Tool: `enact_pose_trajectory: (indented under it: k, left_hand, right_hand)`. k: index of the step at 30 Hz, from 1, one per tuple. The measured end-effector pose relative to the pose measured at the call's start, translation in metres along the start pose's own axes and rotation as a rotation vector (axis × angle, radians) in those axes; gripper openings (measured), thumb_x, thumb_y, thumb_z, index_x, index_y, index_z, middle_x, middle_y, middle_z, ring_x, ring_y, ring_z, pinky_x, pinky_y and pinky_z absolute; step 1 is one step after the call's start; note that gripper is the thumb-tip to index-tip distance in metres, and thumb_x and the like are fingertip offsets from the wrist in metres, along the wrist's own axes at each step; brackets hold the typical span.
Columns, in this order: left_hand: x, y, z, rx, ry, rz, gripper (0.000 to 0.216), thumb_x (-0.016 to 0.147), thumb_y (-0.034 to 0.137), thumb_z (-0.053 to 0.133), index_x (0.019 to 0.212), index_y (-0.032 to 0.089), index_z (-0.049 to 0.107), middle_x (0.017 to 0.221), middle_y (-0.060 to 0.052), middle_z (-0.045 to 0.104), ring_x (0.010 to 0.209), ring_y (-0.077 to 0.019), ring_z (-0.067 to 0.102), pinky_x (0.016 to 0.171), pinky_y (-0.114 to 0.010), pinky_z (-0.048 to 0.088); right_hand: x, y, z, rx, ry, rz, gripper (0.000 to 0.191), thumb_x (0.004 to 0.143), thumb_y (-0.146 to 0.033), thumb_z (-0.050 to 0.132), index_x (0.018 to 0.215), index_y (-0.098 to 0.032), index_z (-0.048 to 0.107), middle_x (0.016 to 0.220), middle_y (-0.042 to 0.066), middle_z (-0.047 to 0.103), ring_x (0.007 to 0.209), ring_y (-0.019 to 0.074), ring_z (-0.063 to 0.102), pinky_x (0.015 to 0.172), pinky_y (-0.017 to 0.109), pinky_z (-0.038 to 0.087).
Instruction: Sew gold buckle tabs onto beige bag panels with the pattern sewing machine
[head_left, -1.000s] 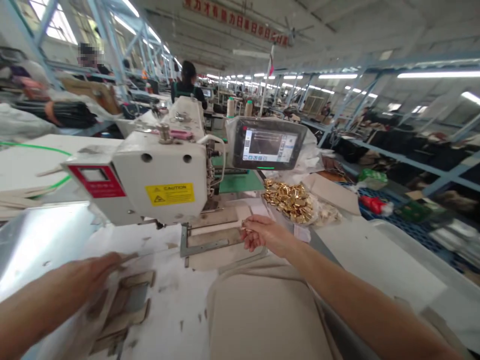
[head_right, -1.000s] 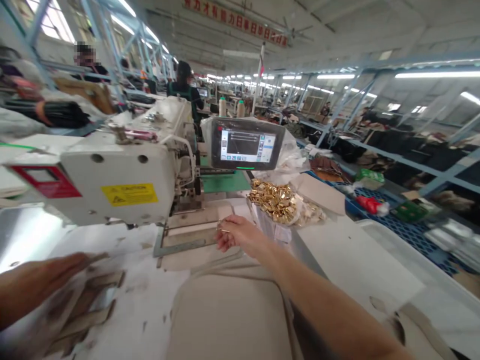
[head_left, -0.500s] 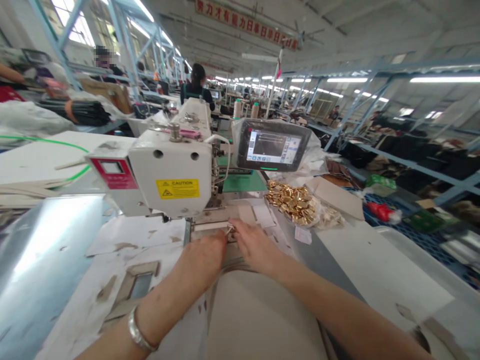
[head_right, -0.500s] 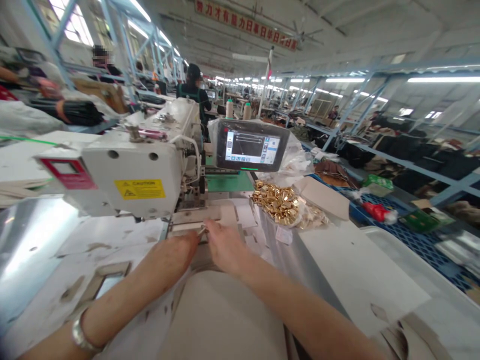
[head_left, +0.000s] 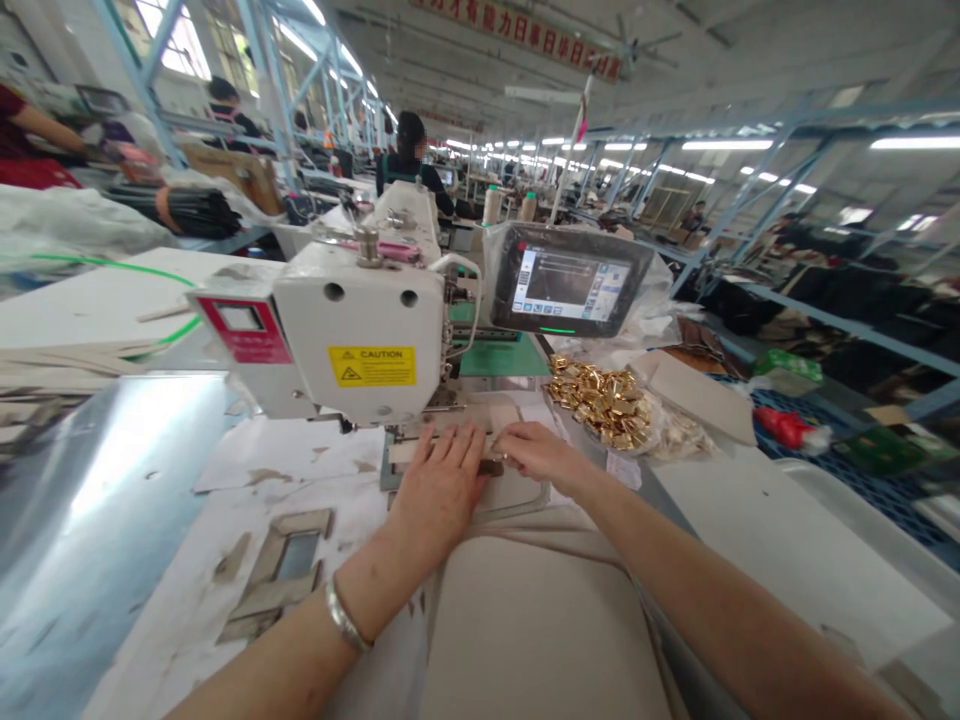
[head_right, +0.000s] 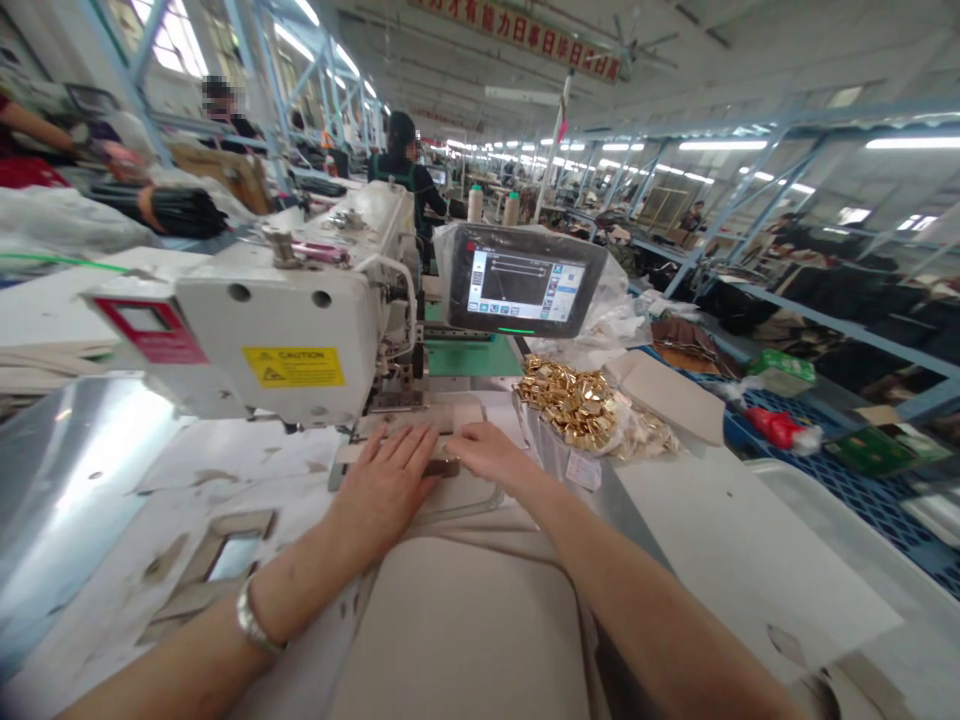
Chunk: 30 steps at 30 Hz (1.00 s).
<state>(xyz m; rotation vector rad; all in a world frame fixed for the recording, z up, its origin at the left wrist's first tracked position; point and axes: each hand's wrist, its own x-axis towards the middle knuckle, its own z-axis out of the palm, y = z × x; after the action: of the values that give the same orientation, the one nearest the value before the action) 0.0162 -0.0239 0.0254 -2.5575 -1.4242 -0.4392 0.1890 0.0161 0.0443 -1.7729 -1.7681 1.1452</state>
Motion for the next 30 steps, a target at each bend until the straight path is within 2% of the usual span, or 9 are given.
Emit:
enact_pose_trajectory:
  k: [2,4,9,16,23,26,30]
  left_hand:
    - [-0.002,-0.006,0.015,-0.038,-0.044,-0.015,0.057,0.094,0.038,0.044,0.143,0.010,0.040,0.150,-0.013,0.043,0.138,-0.0307,0.040,0.115,-0.051,0.029]
    - [-0.003,-0.011,0.025,-0.057,-0.077,-0.028,0.061,0.094,0.044,0.042,0.145,0.011,0.037,0.152,-0.013,0.040,0.140,-0.0304,0.036,0.115,-0.050,0.029]
    - [-0.003,-0.020,0.030,-0.077,-0.104,-0.036,0.062,0.095,0.048,0.038,0.144,0.011,0.038,0.152,-0.013,0.038,0.141,-0.0286,0.034,0.116,-0.050,0.028]
    - [-0.001,-0.026,0.025,-0.076,-0.155,-0.052,0.065,0.094,0.050,0.038,0.143,0.008,0.040,0.152,-0.015,0.038,0.142,-0.0279,0.033,0.117,-0.047,0.028]
    - [0.000,-0.028,0.020,-0.127,-0.195,-0.034,0.054,0.096,0.045,0.035,0.143,0.018,0.043,0.154,-0.007,0.036,0.143,-0.0277,0.032,0.116,-0.050,0.027]
    - [0.000,-0.029,0.022,-0.140,-0.174,-0.045,0.053,0.096,0.044,0.036,0.142,0.018,0.044,0.153,-0.007,0.039,0.142,-0.0275,0.033,0.116,-0.050,0.027]
    - [0.000,-0.030,0.025,-0.141,-0.157,-0.035,0.052,0.095,0.044,0.040,0.140,0.020,0.046,0.153,-0.007,0.039,0.142,-0.0282,0.033,0.116,-0.051,0.026]
  right_hand:
    - [0.007,0.003,-0.005,-0.016,0.006,-0.012,0.025,0.077,-0.040,0.062,0.073,-0.015,0.060,0.053,-0.006,0.043,0.050,0.0083,0.039,0.047,0.021,0.025]
    - [0.014,0.007,-0.009,-0.061,0.044,-0.037,0.032,0.071,-0.046,0.068,0.071,-0.015,0.061,0.053,-0.006,0.043,0.052,0.0082,0.038,0.048,0.020,0.025]
    - [0.031,0.012,-0.008,-0.058,0.043,-0.004,0.036,0.069,-0.050,0.071,0.069,-0.016,0.059,0.051,-0.007,0.039,0.050,0.0078,0.034,0.046,0.021,0.023]
    - [0.041,0.008,0.001,-0.097,0.051,-0.019,0.025,0.075,-0.037,0.068,0.069,-0.014,0.059,0.052,-0.007,0.043,0.051,0.0074,0.037,0.049,0.020,0.026]
    - [0.043,0.003,-0.001,-0.183,0.112,-0.007,0.021,0.072,-0.030,0.076,0.077,-0.015,0.061,0.055,-0.005,0.054,0.050,0.0078,0.046,0.047,0.019,0.030]
    - [0.042,-0.003,-0.007,-0.197,0.042,0.086,0.022,0.076,-0.030,0.074,0.070,-0.015,0.059,0.048,-0.003,0.055,0.042,0.0084,0.046,0.043,0.020,0.032]
    - [0.045,-0.006,-0.013,-0.191,-0.072,0.170,0.031,0.079,-0.026,0.070,0.055,-0.017,0.053,0.045,-0.001,0.058,0.037,0.0078,0.043,0.039,0.021,0.033]
